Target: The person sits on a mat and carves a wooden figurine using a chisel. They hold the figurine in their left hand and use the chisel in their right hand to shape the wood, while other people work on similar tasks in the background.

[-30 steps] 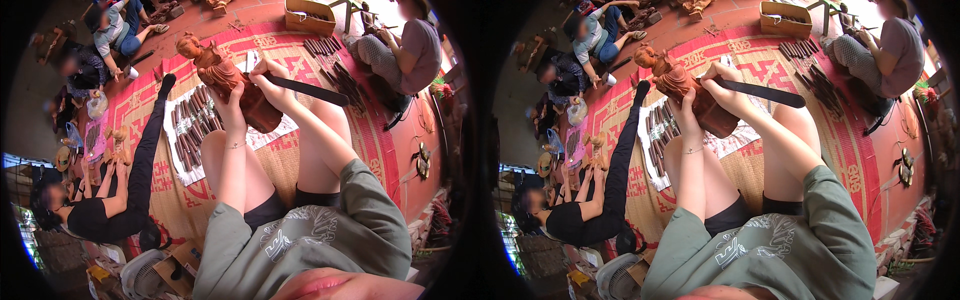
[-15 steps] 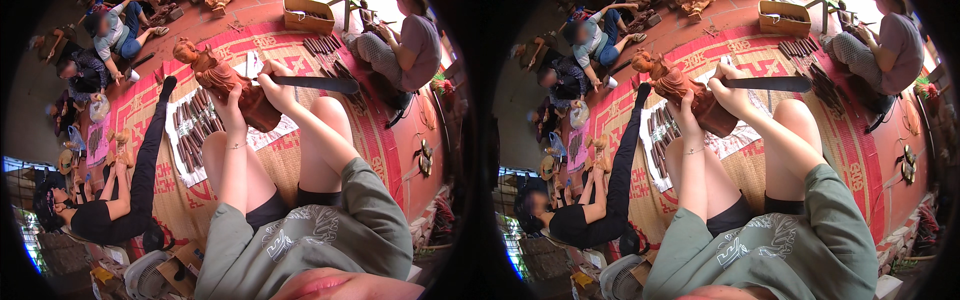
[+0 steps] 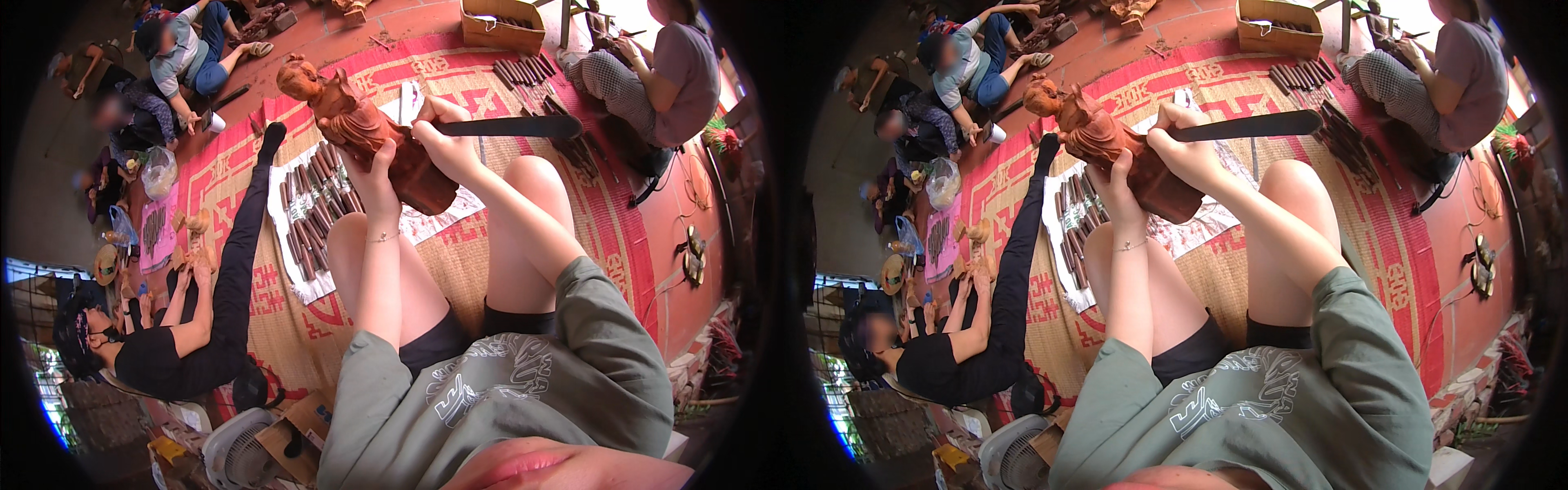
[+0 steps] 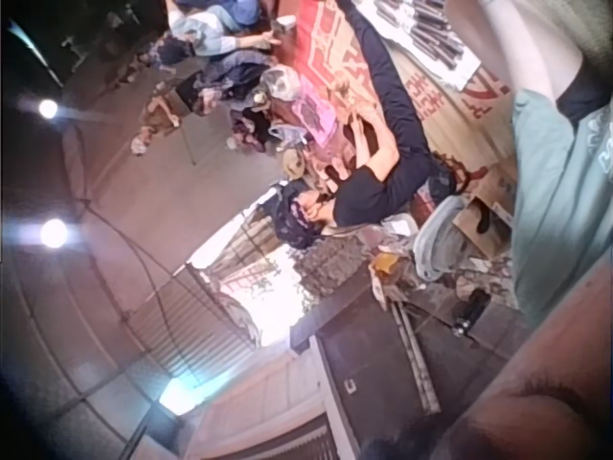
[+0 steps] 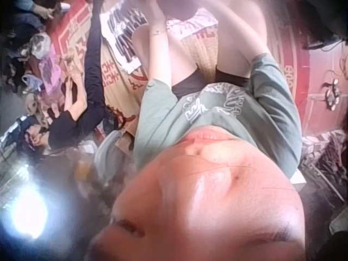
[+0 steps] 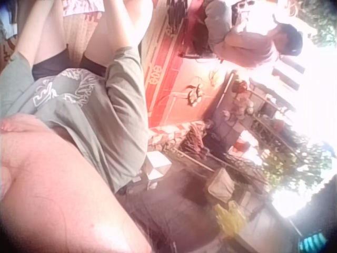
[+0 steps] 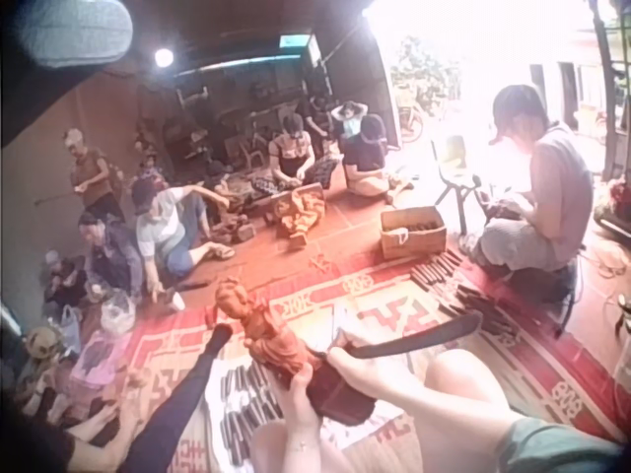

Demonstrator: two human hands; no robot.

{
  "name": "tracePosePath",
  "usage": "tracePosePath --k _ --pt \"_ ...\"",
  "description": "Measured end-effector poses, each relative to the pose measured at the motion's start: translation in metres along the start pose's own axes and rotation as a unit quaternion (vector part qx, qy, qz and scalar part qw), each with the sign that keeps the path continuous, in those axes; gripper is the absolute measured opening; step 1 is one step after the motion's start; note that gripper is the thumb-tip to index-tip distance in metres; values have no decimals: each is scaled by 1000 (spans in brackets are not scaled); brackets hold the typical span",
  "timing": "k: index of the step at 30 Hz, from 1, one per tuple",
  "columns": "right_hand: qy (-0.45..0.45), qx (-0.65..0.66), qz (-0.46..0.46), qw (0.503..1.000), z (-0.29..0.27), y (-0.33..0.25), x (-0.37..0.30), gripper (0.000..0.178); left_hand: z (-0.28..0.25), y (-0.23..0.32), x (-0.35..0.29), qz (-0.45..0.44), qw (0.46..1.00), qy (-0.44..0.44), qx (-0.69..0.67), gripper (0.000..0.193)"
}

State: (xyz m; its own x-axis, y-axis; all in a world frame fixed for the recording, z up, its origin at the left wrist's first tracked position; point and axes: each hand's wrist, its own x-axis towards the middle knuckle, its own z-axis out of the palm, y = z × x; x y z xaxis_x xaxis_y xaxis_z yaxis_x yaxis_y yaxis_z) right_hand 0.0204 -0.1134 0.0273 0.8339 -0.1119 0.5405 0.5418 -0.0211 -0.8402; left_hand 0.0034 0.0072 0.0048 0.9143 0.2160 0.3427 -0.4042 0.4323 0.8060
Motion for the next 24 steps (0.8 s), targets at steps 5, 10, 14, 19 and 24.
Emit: tracePosePath --k 5,10,14,19,24 --pt "25 51 19 998 0 -1 -2 13 4 1 -1 24 1000 -4 11 51" --pt "-6 140 55 989 0 -9 0 13 0 -2 0 13 1000 -8 14 53" --pt "-35 134 61 988 -4 -6 0 12 2 3 -2 -16 1000 -20 -5 65" --pt "-36 174 82 981 -1 -12 1 13 1 4 -2 -18 999 -24 -10 65" --pt "-12 104 52 993 -5 -3 1 16 6 6 -4 -8 999 -38 0 72"
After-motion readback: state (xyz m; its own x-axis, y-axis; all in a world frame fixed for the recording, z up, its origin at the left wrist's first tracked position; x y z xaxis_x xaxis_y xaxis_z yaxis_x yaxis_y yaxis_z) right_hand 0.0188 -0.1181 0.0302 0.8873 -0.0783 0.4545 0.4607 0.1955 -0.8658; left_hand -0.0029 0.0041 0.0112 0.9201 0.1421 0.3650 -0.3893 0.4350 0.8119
